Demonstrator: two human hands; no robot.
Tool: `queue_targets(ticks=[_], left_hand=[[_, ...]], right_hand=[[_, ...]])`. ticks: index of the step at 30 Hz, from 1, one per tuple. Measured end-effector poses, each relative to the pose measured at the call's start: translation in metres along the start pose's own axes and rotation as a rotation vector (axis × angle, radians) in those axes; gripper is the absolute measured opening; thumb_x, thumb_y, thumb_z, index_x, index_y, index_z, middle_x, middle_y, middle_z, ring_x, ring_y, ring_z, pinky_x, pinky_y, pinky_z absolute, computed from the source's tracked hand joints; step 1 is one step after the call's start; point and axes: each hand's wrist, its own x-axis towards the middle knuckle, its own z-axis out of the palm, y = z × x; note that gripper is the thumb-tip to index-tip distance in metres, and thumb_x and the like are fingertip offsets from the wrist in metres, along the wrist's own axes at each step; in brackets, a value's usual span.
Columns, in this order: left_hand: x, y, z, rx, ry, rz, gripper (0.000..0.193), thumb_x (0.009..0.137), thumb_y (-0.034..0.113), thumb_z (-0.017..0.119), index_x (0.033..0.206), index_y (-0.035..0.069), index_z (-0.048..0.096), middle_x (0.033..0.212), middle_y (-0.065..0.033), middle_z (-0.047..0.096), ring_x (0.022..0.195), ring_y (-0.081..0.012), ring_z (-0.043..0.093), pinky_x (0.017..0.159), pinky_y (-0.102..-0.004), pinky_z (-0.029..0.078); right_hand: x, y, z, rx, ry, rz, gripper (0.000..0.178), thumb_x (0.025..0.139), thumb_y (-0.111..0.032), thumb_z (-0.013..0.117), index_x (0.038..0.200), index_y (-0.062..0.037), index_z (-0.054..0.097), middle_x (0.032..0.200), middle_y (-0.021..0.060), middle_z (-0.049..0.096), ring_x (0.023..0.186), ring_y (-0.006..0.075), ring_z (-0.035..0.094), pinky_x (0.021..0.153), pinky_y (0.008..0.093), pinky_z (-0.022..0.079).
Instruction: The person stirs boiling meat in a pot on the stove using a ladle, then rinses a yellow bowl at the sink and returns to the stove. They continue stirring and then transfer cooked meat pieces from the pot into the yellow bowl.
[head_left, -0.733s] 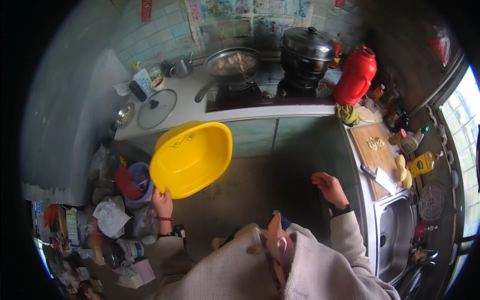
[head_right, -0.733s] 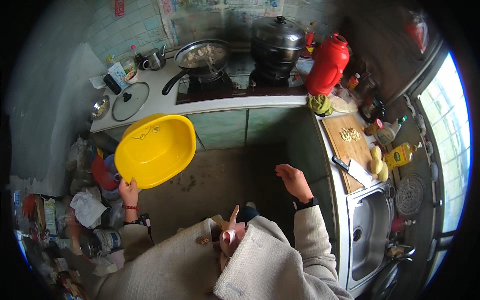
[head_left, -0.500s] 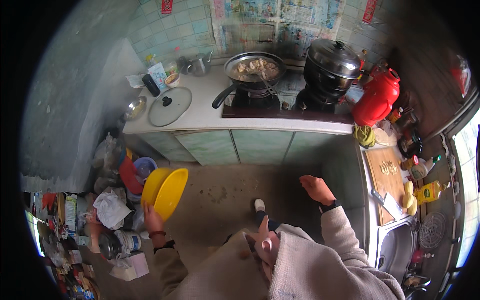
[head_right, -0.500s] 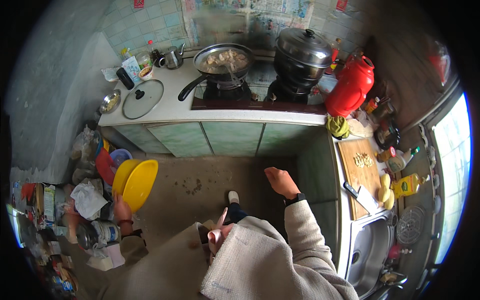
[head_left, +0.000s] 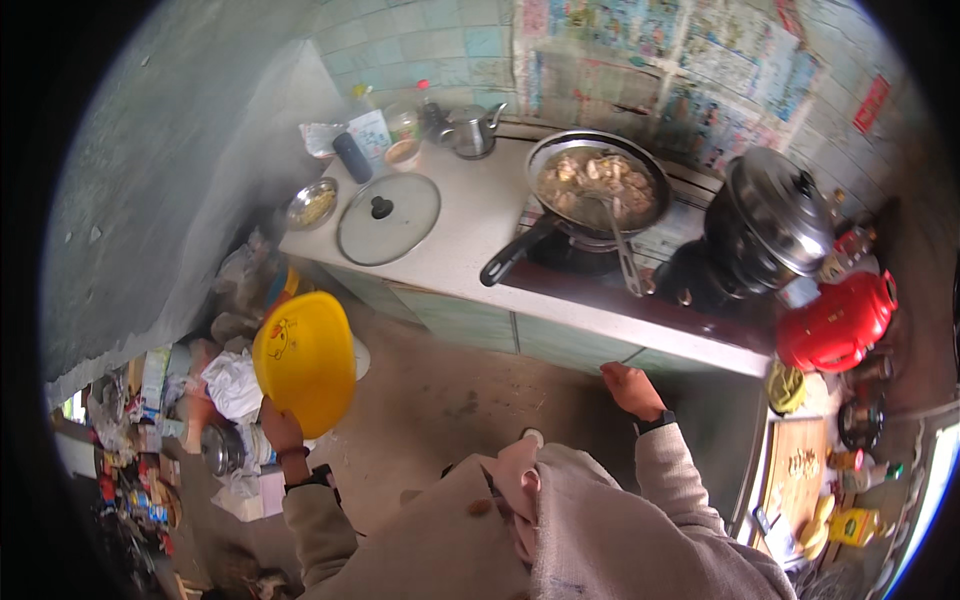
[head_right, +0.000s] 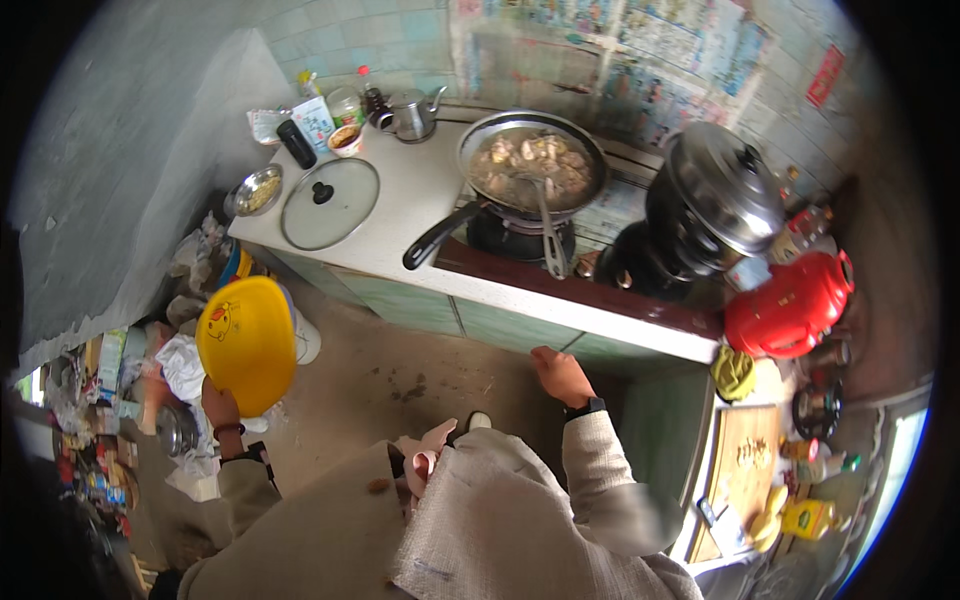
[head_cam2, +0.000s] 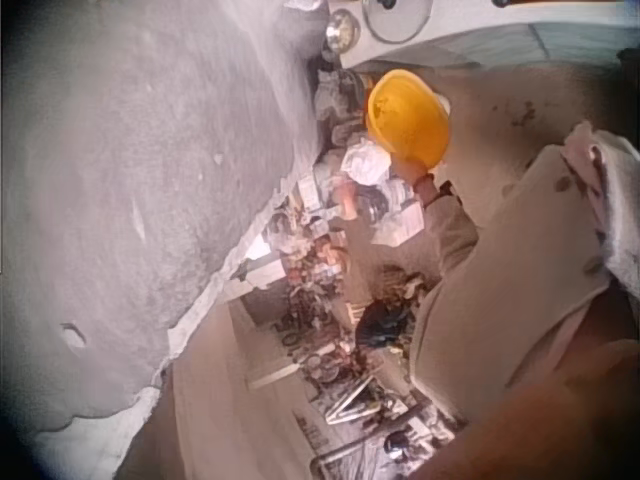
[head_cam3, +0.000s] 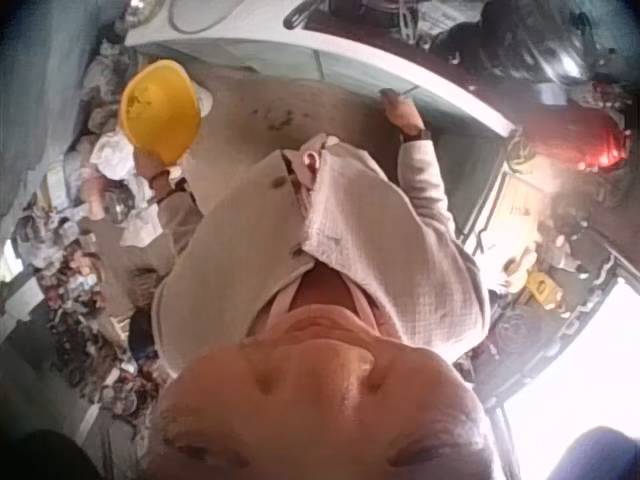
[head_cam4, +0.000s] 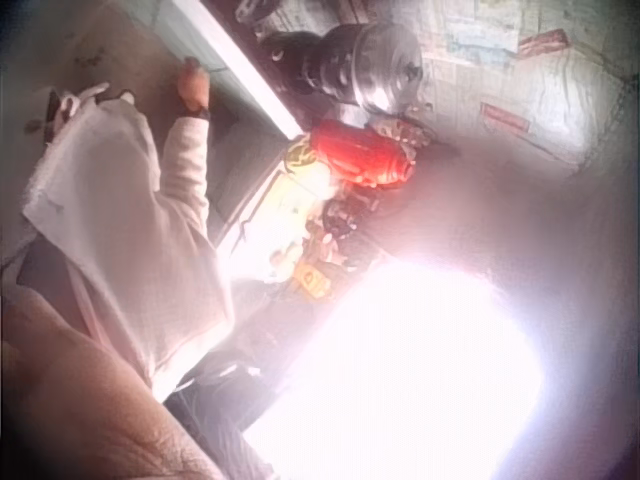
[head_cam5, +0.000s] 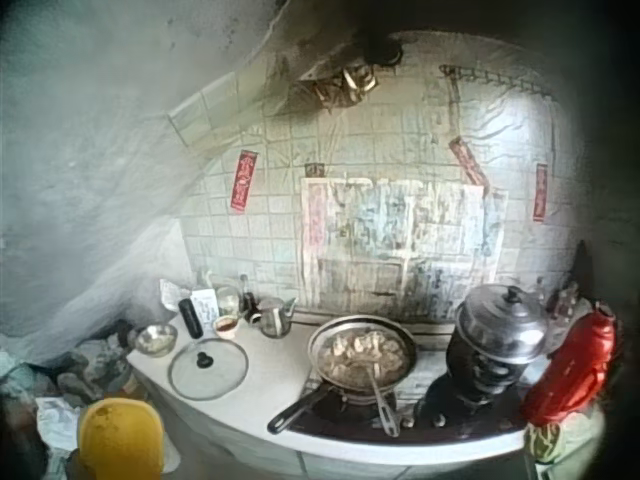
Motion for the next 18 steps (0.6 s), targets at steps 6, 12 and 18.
queue_targets(ticks=[6,12,18], left_hand=[[0.013,0.03,-0.007,-1.071,-0.185,-1.051,0.034,0.078,0.002,0.052,0.111,0.007,0.053,0.105,-0.0084,0.06,0.09,-0.027,0.062,0.073,-0.0434,0.055],[0.032,0.085,0.031,-1.445,-0.391,-0.997,0.036,0.077,0.001,0.053,0.113,0.005,0.053,0.105,-0.0093,0.06,0.093,-0.0274,0.062,0.074,-0.0417,0.055],[0.062,0.141,0.108,-1.353,-0.557,-0.86,0.03,0.078,0.004,0.053,0.108,0.007,0.055,0.099,-0.0067,0.06,0.082,-0.0216,0.064,0.064,-0.035,0.056]], right_hand=[[0.038,0.006,0.023,0.001,-0.081,-0.025,0.019,0.088,-0.014,0.056,0.102,-0.0034,0.063,0.086,0.0178,0.067,0.083,0.0361,0.065,0.072,0.0389,0.052],[0.054,0.001,0.055,0.074,-0.158,-0.103,0.018,0.087,-0.013,0.056,0.1,-0.0026,0.064,0.087,0.0191,0.066,0.083,0.035,0.064,0.07,0.039,0.051],[0.053,-0.02,0.065,0.086,-0.121,-0.056,0.018,0.087,-0.012,0.056,0.1,-0.0021,0.064,0.09,0.0199,0.066,0.086,0.0348,0.065,0.072,0.0382,0.052]])
